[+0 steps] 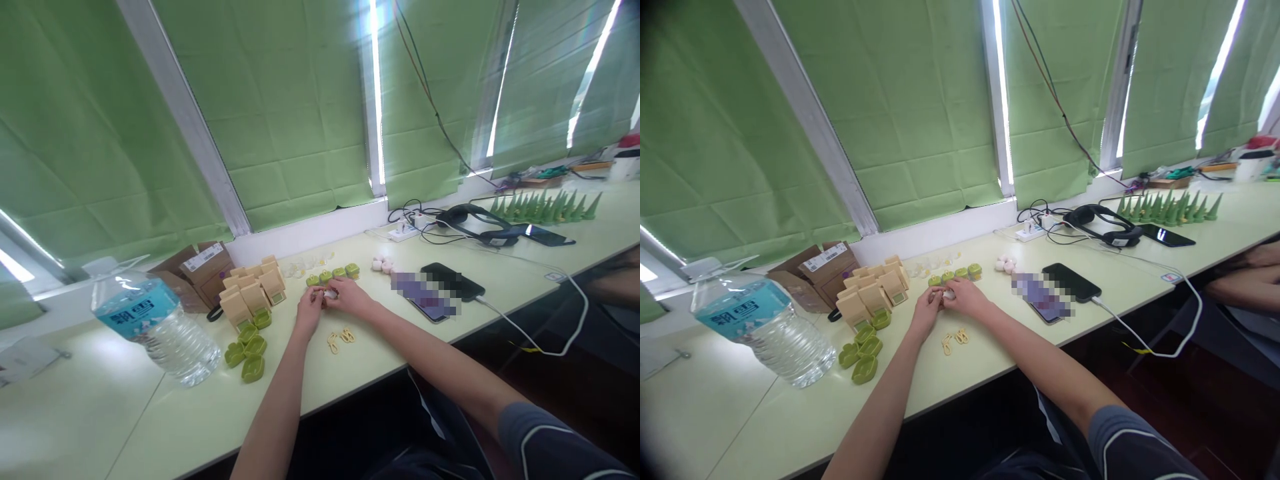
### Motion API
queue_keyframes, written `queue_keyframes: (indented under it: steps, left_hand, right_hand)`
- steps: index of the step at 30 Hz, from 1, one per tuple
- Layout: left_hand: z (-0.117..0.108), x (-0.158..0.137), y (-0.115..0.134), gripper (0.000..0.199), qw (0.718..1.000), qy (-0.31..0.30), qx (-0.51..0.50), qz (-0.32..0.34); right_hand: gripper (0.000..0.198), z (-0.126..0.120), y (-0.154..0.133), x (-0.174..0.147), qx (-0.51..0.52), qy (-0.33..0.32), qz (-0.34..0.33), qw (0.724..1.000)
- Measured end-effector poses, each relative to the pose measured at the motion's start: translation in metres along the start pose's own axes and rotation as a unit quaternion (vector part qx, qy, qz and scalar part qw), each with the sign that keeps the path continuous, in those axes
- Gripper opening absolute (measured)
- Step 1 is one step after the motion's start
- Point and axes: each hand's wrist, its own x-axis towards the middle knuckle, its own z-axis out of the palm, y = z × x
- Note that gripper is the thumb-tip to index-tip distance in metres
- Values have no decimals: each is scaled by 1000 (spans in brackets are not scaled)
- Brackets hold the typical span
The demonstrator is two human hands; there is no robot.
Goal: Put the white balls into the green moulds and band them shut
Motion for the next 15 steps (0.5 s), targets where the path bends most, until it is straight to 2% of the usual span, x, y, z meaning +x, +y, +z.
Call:
queue_keyframes:
  steps: [4,15]
  left_hand:
    - [1,1,-1,34,999,-12,-35,-8]
    - [3,-5,15,29,999,-16,-25,-26]
  right_hand:
    - [11,0,4,0,13,4,12,1000]
    - [15,-2,1,0,18,-17,77,997]
